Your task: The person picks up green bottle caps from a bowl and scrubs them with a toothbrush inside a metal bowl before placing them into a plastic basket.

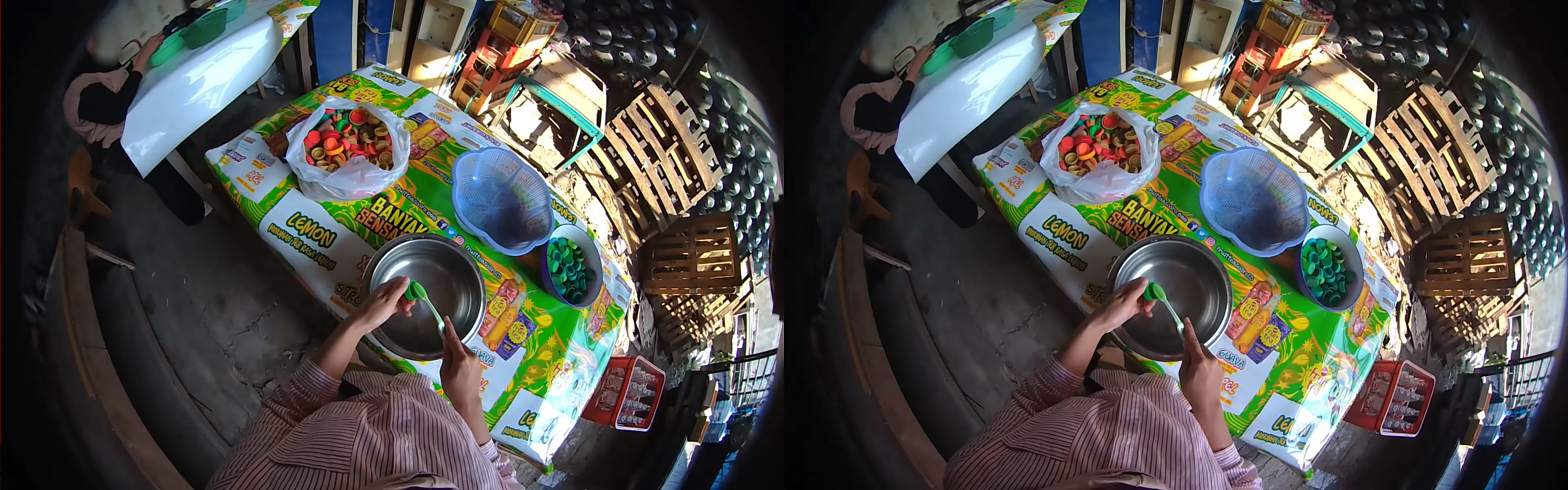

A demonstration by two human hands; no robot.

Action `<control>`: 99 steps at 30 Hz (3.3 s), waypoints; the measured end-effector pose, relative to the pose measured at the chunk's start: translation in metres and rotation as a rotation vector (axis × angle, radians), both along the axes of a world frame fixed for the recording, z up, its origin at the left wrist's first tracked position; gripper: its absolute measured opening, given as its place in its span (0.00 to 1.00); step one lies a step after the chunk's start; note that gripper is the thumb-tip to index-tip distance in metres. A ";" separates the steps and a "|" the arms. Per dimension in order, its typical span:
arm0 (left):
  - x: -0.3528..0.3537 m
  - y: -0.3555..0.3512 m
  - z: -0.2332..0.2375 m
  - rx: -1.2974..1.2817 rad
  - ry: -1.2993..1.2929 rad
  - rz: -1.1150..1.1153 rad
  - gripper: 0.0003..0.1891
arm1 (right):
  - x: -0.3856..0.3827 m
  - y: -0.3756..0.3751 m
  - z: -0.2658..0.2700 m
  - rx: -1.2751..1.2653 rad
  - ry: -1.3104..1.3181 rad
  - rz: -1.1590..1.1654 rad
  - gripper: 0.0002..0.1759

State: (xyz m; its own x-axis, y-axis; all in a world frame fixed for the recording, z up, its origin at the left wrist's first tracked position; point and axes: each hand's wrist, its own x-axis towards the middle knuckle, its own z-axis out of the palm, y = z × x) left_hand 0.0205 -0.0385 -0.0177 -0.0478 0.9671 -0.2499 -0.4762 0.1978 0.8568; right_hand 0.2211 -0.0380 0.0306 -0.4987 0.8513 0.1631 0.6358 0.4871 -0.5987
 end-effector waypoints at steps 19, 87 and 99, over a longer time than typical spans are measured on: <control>-0.012 0.019 0.021 -0.062 0.333 -0.198 0.30 | 0.006 0.006 0.007 -0.002 -0.019 -0.055 0.24; 0.010 0.015 0.034 0.371 0.919 -0.046 0.13 | 0.027 -0.003 -0.017 -0.255 0.221 0.028 0.22; 0.013 0.011 0.039 0.379 1.066 0.000 0.41 | 0.025 0.005 -0.003 -0.062 -0.048 -0.065 0.23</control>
State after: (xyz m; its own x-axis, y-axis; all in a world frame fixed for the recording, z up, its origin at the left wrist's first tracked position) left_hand 0.0336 -0.0277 0.0210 -0.0611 0.9717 0.2282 0.5334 -0.1615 0.8303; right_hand 0.2460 -0.0329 0.0279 -0.4483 0.8897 0.0864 0.6932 0.4071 -0.5947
